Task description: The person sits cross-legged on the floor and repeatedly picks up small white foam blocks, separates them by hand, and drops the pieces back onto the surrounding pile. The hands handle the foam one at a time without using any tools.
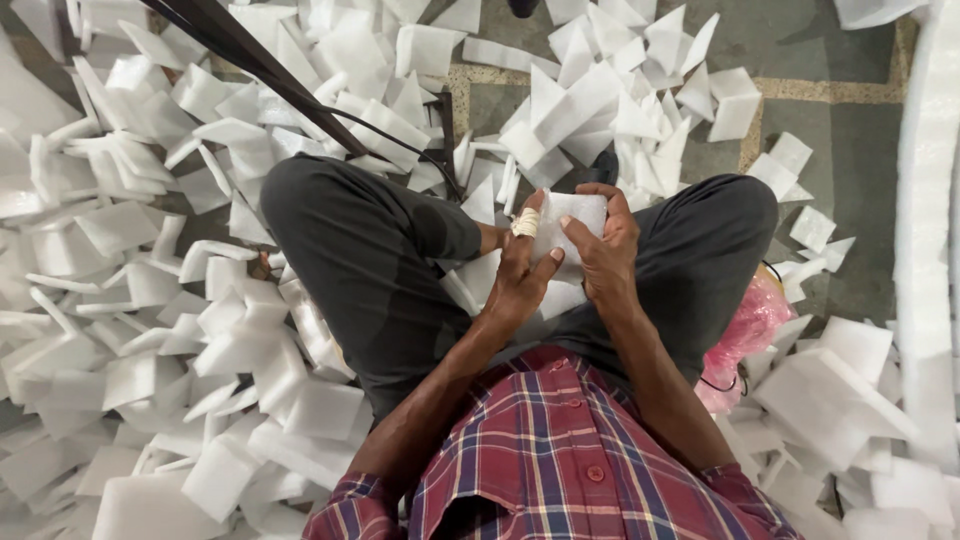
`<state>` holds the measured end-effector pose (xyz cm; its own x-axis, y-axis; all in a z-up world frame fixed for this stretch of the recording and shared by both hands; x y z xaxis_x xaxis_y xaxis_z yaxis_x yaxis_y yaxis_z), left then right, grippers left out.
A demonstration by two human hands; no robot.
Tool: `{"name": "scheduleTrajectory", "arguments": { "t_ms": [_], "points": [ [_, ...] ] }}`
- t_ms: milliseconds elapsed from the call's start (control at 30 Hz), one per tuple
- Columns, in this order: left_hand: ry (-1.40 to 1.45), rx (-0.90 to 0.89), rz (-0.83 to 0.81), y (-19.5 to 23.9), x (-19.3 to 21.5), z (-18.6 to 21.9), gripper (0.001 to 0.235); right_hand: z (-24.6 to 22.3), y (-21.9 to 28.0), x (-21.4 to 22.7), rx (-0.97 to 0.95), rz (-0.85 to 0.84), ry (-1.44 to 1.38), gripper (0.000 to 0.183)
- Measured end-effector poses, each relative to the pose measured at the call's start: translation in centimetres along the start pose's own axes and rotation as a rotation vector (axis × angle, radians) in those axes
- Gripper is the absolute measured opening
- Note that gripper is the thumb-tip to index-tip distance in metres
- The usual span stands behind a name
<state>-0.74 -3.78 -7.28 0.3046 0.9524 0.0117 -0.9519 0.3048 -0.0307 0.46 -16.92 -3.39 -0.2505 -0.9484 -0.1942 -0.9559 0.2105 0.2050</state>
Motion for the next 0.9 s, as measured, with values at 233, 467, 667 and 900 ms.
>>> {"name": "scheduleTrajectory", "arguments": {
  "t_ms": [233,467,667,900],
  "points": [
    [-0.131,-0.031,0.026,0.0,-0.2,-1.2,0.081,0.7,-0.2,0.3,0.022,0.011,0.02,0.037],
    [-0.106,-0.018,0.023,0.3,-0.3,-1.9,0.079,1.2,0.0,0.6,0.015,0.018,0.022,0.037],
    [0.007,0.013,0.025,0.6,-0.1,-1.3,0.077,2.0,0.2,0.7,0.015,-0.003,0.009,0.039],
    [0.349,0.127,0.02,1.9,1.2,1.0,0.075,2.2,0.0,0.6,-0.099,-0.134,-0.053,0.043]
  ]
}}
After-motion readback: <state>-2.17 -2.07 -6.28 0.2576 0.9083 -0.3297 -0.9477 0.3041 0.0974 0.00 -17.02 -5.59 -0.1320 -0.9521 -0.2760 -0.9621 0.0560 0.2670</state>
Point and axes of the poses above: each hand's wrist, its own y-axis away from the middle knuckle, its own x-axis out of the back of the hand, z = x × y, the point moved 3 cm from there along -y, towards the middle knuckle, and after that the axes turned 2 degrees about -z, right-handed, at the moved point
